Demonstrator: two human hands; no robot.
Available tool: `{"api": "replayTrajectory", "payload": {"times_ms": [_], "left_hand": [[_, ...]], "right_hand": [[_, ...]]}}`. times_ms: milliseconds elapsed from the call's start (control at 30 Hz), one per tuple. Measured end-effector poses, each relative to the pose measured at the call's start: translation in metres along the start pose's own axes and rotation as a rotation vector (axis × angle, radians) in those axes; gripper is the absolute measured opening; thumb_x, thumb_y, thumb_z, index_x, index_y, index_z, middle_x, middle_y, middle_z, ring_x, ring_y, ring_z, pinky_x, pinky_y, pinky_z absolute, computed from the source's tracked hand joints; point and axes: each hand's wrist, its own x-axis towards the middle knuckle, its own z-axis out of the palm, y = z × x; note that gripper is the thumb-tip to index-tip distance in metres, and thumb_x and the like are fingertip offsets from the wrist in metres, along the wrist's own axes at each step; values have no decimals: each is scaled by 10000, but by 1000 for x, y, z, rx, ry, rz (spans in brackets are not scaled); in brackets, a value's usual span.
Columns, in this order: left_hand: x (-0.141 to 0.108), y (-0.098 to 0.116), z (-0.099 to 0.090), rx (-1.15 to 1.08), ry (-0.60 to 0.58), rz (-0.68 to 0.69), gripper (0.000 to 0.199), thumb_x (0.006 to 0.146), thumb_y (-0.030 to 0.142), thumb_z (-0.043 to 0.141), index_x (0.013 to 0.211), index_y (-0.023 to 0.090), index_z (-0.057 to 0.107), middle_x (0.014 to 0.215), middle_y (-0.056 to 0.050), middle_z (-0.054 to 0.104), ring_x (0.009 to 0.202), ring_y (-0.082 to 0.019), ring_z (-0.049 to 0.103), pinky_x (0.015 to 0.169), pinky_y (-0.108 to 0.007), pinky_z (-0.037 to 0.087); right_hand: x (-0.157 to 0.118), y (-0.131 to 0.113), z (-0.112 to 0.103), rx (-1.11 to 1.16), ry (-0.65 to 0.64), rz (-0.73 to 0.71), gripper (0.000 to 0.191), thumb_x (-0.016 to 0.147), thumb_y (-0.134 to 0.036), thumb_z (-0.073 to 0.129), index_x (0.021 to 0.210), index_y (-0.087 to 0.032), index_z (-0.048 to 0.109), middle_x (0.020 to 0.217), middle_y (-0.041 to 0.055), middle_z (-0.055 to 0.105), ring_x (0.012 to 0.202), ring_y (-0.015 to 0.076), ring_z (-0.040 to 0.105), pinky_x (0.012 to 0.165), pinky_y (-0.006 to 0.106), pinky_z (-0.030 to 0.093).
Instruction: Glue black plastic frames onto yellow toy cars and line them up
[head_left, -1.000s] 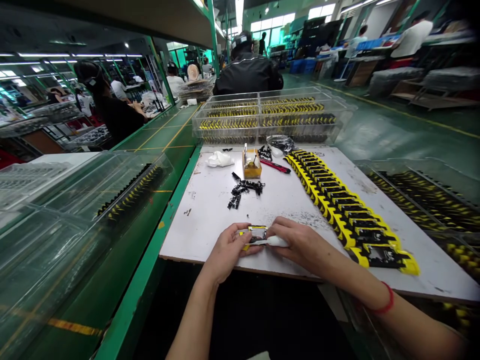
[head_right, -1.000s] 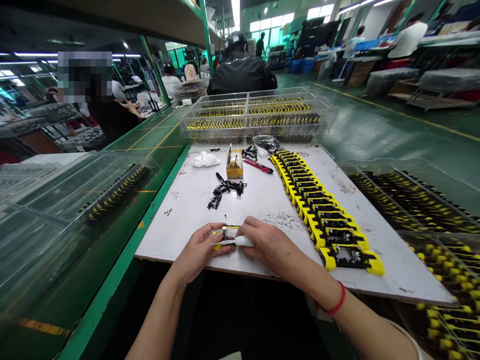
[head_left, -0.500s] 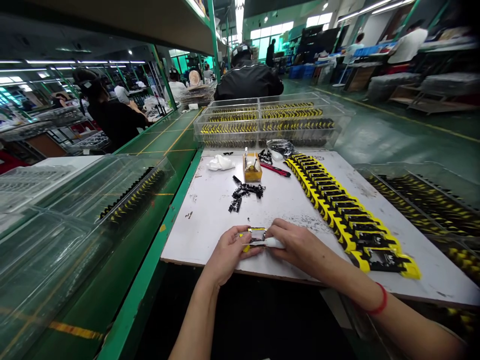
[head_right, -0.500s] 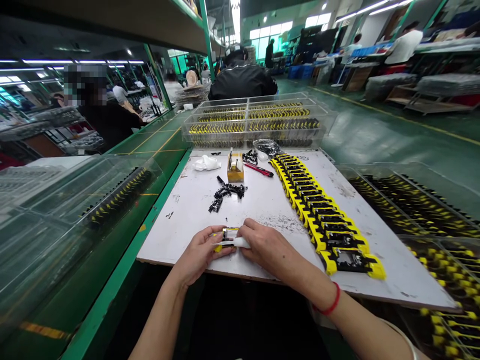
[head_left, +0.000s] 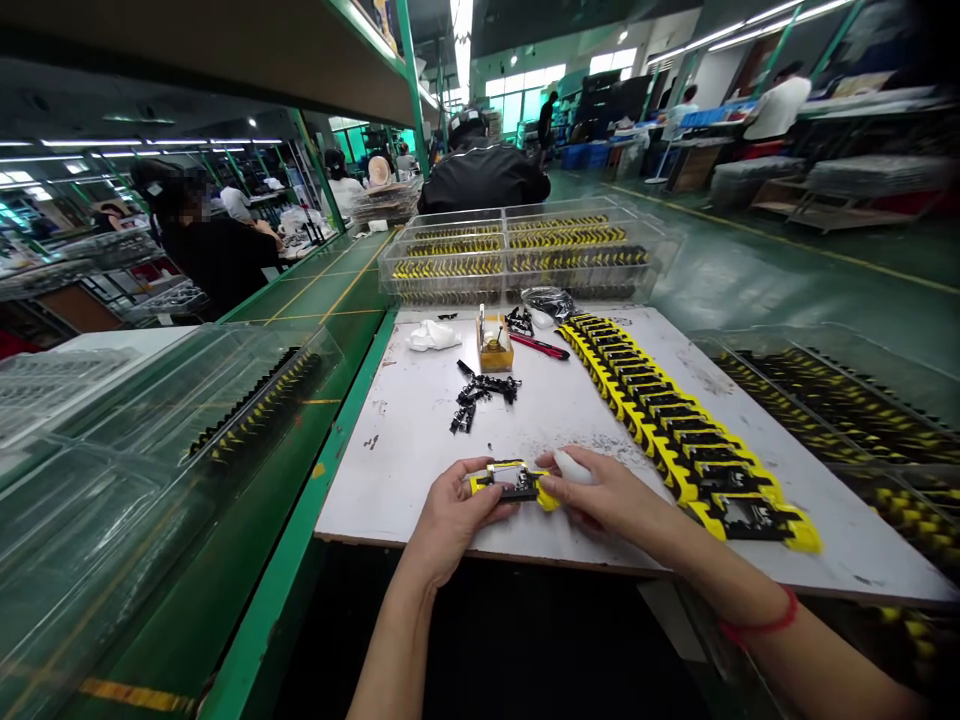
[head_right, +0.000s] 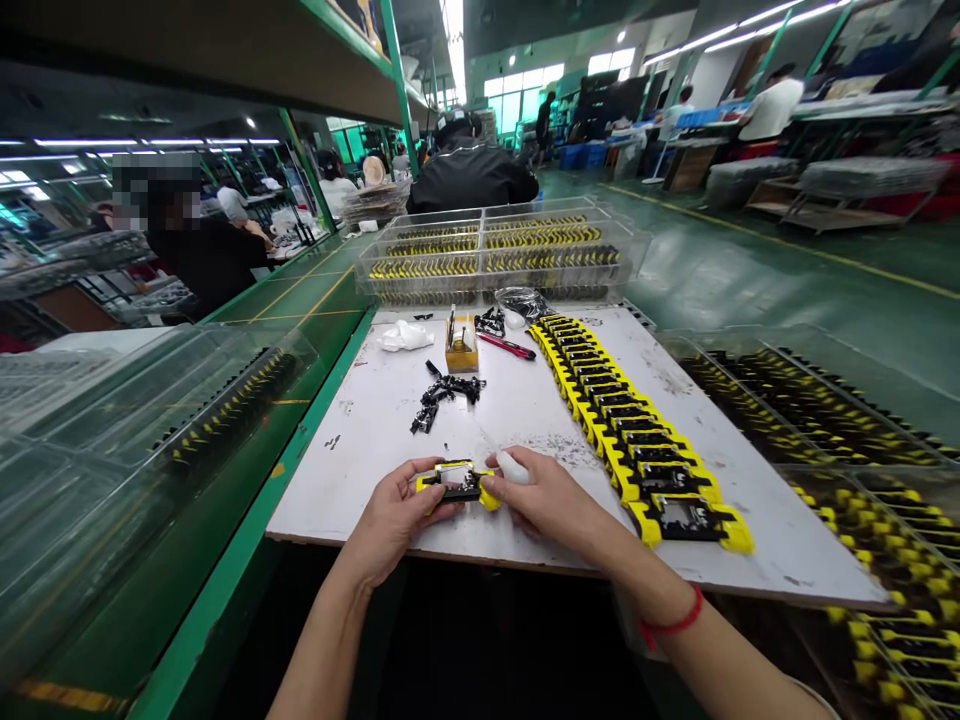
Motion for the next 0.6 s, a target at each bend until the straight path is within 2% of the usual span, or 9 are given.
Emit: {"api": "replayTrajectory", "payload": {"times_ms": [100,167,233,367,533,600], "left_hand": [[0,-2,-2,9,-13,40,463,811,272,698,1195,103,502,1107,-147,671,985,-213,658,901,-347,540],[-2,-4,-1,42,-11,74,470,822,290,684,1208,102,493,1084,-140,675,951,-200,661,879,-336,544],[-3,-6,0,97,1,109,473,833,305,665,1223,102,490,1063,-133,675,922,-197,661,859,-341,548],[-5,-10,1,168,13,170,479,850,334,629,1253,115,492,1070,-121,658,955,-215,641,870,-371,542],[-2,-16,4,159,53,204,504,826,316,636,1254,93,491,1049,-141,661,876,-210,647,798,-351,547],[-2,-17,6,168,85,206,509,804,317,649,1238,91,508,1027,-136,665,814,-193,651,773,-331,541]], "right_hand": [[0,-4,6,56,-78,-14,307,818,-450,557,909,-157,553,487,-59,486,411,96,401,421,211,302],[0,-5,9,20,-57,-49,237,795,-399,575,793,-164,539,495,-45,506,429,95,411,423,208,301],[1,-4,11,3,-10,-55,206,777,-371,586,772,-169,544,499,-40,520,431,99,417,411,209,288],[5,6,15,55,30,-69,274,777,-395,589,921,-162,600,513,-46,527,405,95,397,390,210,269],[11,19,20,107,87,-25,596,746,-490,615,1208,-121,539,459,-56,502,372,109,380,367,214,250],[13,22,21,74,95,2,596,742,-510,607,1188,-117,565,442,-44,508,380,134,418,370,227,279]]}}
